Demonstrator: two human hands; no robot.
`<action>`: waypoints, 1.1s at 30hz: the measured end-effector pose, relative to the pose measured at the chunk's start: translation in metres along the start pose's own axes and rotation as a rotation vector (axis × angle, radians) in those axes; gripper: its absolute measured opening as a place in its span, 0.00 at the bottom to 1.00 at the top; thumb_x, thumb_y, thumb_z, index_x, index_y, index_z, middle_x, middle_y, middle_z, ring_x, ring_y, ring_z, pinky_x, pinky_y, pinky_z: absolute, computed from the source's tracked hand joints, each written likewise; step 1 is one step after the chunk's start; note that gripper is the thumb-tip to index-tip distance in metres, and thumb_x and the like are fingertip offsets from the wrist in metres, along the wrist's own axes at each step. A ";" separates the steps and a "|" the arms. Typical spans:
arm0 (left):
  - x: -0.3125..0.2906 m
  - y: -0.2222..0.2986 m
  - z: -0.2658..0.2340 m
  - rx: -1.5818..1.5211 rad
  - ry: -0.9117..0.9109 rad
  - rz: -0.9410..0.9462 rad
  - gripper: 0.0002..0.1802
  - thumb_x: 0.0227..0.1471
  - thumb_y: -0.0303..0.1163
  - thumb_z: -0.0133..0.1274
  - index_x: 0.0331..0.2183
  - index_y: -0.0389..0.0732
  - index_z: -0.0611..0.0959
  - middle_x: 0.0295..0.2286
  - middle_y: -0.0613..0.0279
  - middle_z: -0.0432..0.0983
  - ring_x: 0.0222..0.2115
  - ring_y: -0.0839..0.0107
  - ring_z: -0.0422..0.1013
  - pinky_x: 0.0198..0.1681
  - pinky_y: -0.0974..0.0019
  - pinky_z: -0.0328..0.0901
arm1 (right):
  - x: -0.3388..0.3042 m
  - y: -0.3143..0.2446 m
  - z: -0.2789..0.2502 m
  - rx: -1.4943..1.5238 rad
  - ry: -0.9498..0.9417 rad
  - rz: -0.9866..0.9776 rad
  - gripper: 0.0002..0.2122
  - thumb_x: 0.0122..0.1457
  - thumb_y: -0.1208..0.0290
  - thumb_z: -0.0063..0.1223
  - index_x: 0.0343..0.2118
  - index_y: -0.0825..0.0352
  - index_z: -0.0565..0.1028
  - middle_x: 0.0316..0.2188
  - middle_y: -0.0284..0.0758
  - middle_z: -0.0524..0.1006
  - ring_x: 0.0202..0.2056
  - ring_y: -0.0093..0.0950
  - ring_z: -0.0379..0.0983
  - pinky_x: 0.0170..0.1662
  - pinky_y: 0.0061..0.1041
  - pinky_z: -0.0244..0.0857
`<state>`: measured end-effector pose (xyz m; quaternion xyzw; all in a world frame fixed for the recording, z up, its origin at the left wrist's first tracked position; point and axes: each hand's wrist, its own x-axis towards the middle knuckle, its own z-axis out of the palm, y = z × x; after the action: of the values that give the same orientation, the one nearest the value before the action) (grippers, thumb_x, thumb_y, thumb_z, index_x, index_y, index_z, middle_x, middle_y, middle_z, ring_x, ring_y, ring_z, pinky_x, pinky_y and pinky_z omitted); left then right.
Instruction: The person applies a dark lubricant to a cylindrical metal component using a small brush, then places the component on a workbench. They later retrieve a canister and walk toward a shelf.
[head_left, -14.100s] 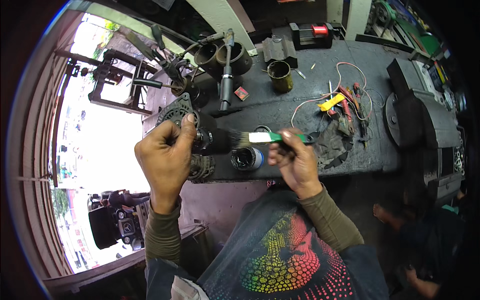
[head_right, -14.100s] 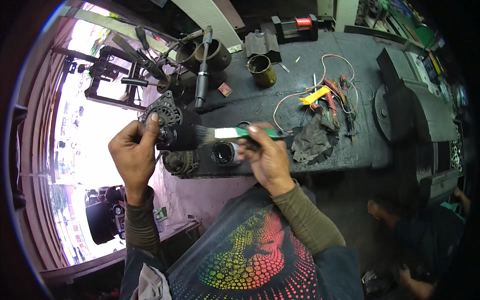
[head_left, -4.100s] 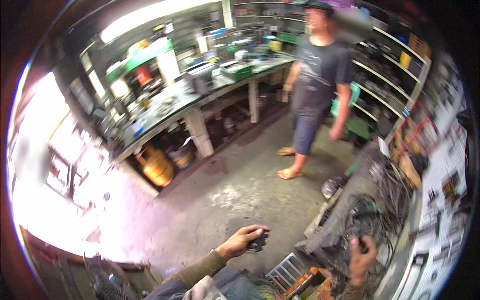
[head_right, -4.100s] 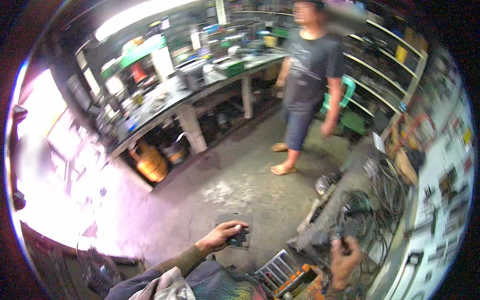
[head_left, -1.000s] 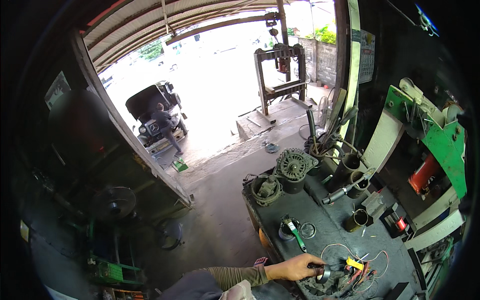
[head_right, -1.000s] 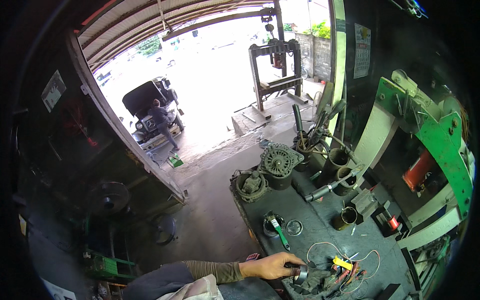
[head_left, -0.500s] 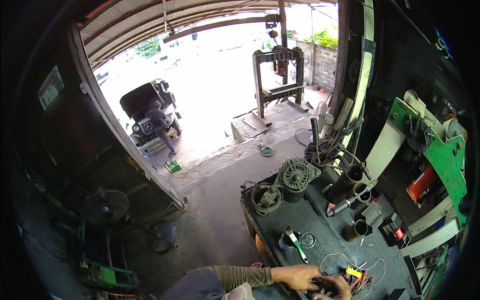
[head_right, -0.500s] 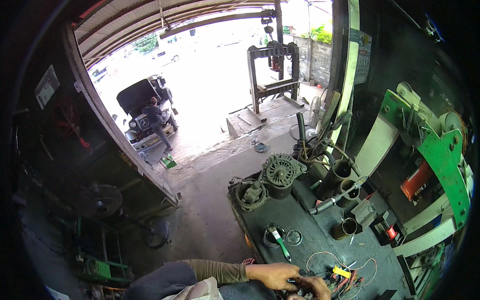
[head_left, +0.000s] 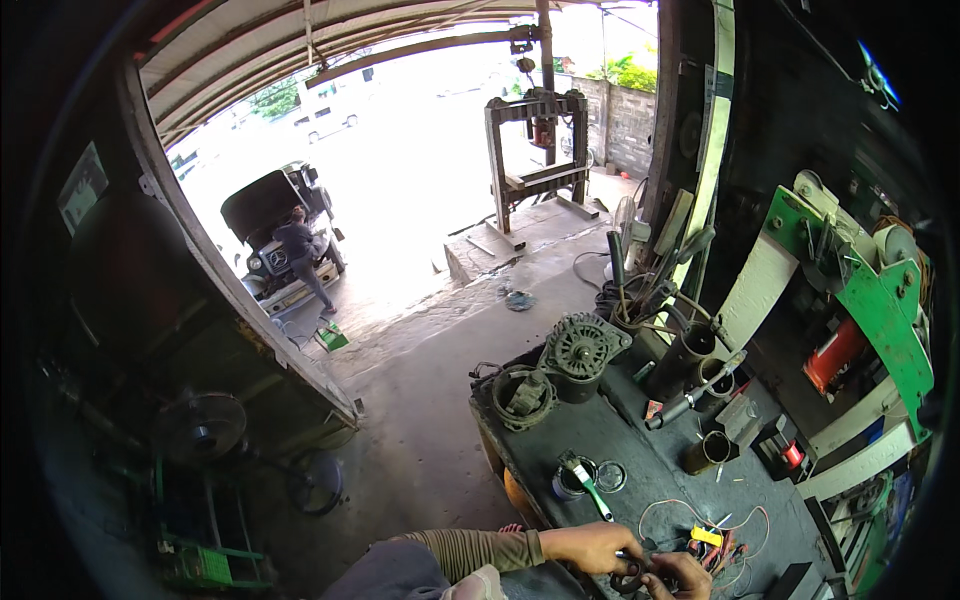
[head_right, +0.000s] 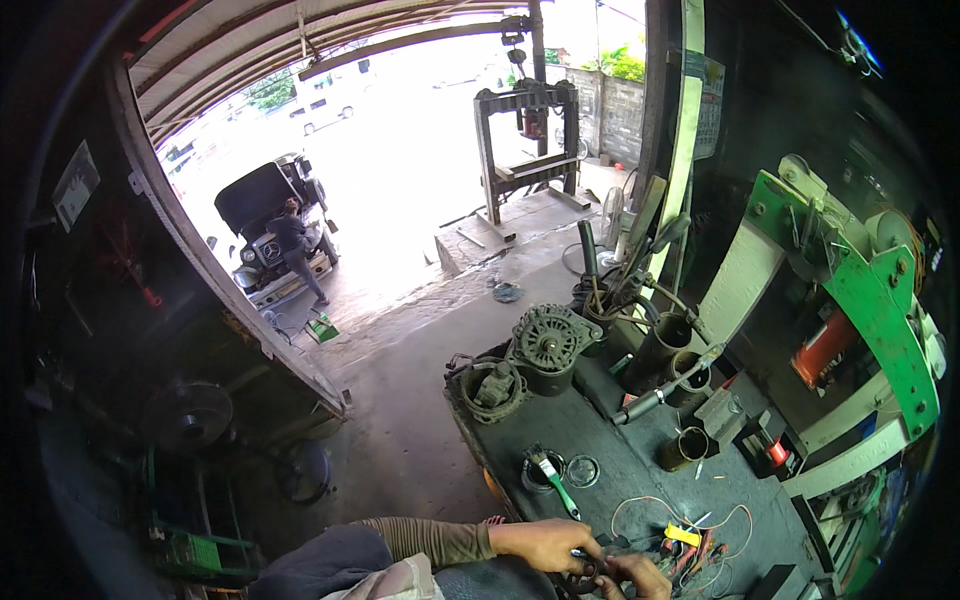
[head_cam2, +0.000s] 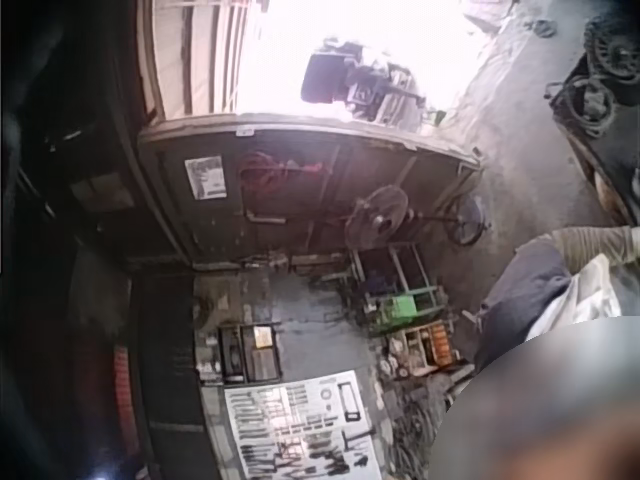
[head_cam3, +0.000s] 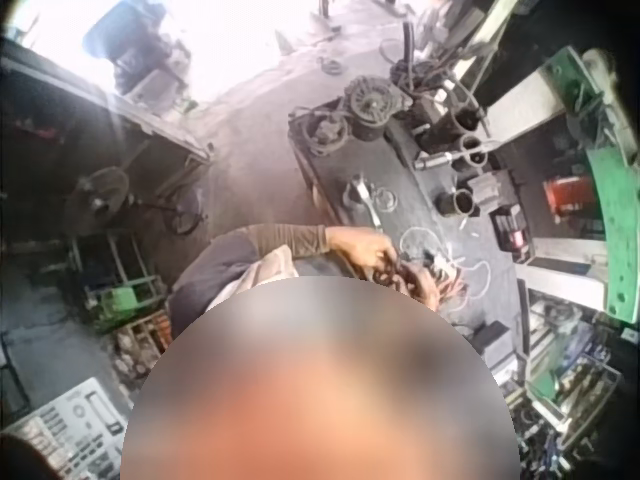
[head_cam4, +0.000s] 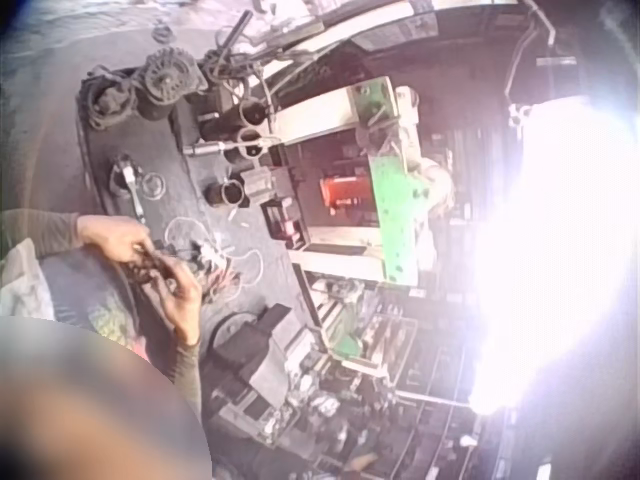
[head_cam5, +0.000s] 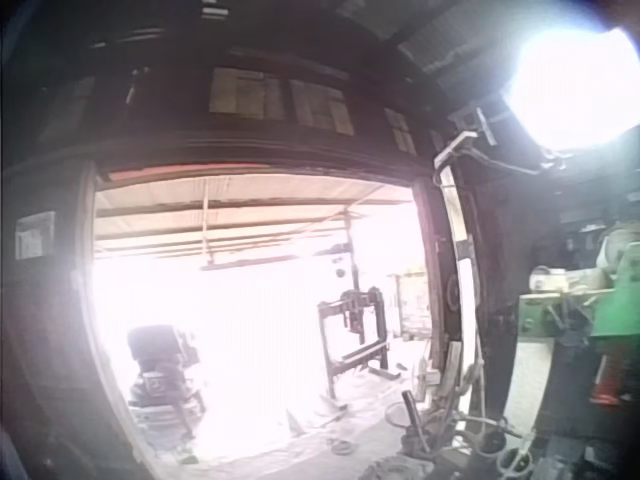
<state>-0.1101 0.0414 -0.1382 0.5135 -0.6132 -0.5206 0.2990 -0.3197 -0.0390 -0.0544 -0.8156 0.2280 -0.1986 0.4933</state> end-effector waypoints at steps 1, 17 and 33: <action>-0.001 0.001 0.000 -0.006 0.010 -0.012 0.18 0.61 0.43 0.58 0.48 0.43 0.86 0.40 0.44 0.79 0.45 0.46 0.75 0.47 0.52 0.69 | -0.001 -0.004 0.000 -0.032 0.021 -0.027 0.13 0.56 0.83 0.66 0.45 0.69 0.82 0.35 0.34 0.82 0.35 0.23 0.78 0.36 0.23 0.70; -0.013 0.025 0.003 0.251 0.074 -0.128 0.19 0.59 0.43 0.59 0.49 0.44 0.86 0.42 0.45 0.76 0.46 0.44 0.75 0.50 0.49 0.68 | -0.027 0.009 0.031 -0.380 0.103 -0.110 0.11 0.54 0.81 0.62 0.38 0.69 0.72 0.28 0.43 0.76 0.30 0.44 0.74 0.34 0.40 0.68; -0.017 0.023 -0.004 0.247 0.051 -0.113 0.19 0.59 0.42 0.59 0.48 0.43 0.87 0.41 0.46 0.76 0.45 0.46 0.75 0.49 0.49 0.67 | -0.032 0.009 0.029 -0.091 0.135 0.047 0.12 0.59 0.81 0.63 0.45 0.70 0.76 0.33 0.39 0.81 0.32 0.30 0.78 0.38 0.27 0.72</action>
<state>-0.1082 0.0547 -0.1126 0.5932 -0.6349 -0.4439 0.2191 -0.3314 -0.0039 -0.0784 -0.8164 0.2886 -0.2312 0.4436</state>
